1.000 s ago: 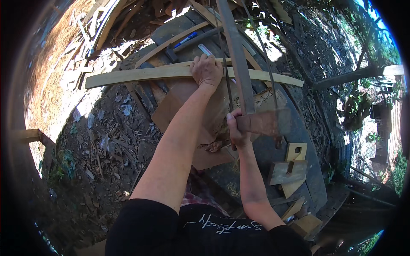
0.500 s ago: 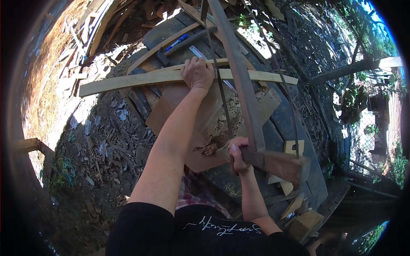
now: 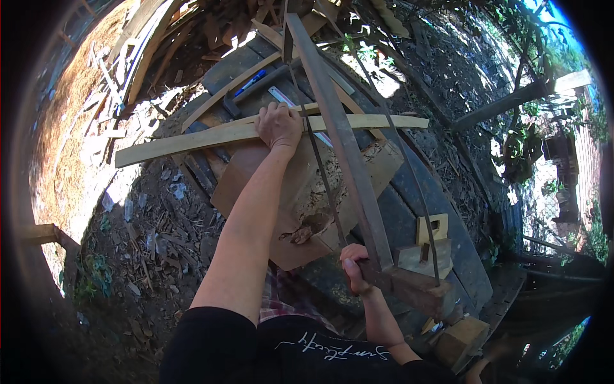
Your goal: The person cuts a wooden strip using a frame saw, wraps one end of a saw blade with paper and tape, and cuts the wooden strip with the wrapped blade.
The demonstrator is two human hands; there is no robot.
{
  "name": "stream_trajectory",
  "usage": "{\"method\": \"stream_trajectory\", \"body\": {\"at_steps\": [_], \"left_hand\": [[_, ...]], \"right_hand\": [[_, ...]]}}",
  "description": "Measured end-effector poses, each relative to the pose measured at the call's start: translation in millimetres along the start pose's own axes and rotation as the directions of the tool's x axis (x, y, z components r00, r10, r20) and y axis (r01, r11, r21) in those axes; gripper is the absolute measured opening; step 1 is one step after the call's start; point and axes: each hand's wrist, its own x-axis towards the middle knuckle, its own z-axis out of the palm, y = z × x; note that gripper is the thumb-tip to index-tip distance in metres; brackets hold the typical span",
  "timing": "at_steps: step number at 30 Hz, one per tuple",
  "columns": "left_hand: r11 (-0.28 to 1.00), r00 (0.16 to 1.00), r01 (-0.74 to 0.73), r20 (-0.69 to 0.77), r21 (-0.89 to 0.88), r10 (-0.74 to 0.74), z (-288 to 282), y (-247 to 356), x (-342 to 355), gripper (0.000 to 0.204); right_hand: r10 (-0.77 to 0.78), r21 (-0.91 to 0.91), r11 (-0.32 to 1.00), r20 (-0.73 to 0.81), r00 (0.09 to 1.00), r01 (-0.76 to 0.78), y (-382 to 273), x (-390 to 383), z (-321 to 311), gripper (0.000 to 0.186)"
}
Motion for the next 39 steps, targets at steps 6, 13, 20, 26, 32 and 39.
{"method": "stream_trajectory", "body": {"at_steps": [6, 13, 20, 26, 32, 39], "left_hand": [[0.999, 0.999, -0.041, -0.033, -0.013, 0.041, 6.7, -4.2, -1.0, 0.015], [0.999, 0.997, 0.002, -0.071, 0.054, 0.002, 5.5, 4.0, 1.3, 0.014], [0.997, 0.997, -0.069, 0.035, -0.016, 0.069, 8.2, -7.0, 0.7, 0.015], [0.998, 0.998, -0.059, -0.036, 0.036, 0.061, 7.4, 1.6, 1.3, 0.015], [0.999, 1.0, 0.016, -0.008, 0.049, -0.015, 3.8, 4.8, 5.5, 0.016], [0.997, 0.997, -0.076, 0.015, -0.034, 0.077, 8.2, -3.7, 2.2, 0.016]], "right_hand": [[0.289, -0.09, 0.954, 0.028, 0.957, -0.285, 59.3, 103.1, 34.1, 0.015], [0.188, -0.135, 0.974, 0.038, 0.982, -0.181, 29.9, 39.5, 6.6, 0.01], [0.099, -0.228, 0.97, 0.079, 0.992, -0.079, 35.1, 67.9, 22.5, 0.009], [0.081, -0.111, 0.991, 0.019, 0.997, -0.078, 55.8, 119.8, 34.7, 0.008], [0.146, 0.007, 0.989, 0.012, 0.989, -0.146, -0.8, 21.5, -0.2, 0.01], [0.17, -0.207, 0.963, -0.016, 0.985, -0.17, 51.0, 103.2, 24.0, 0.014]]}}
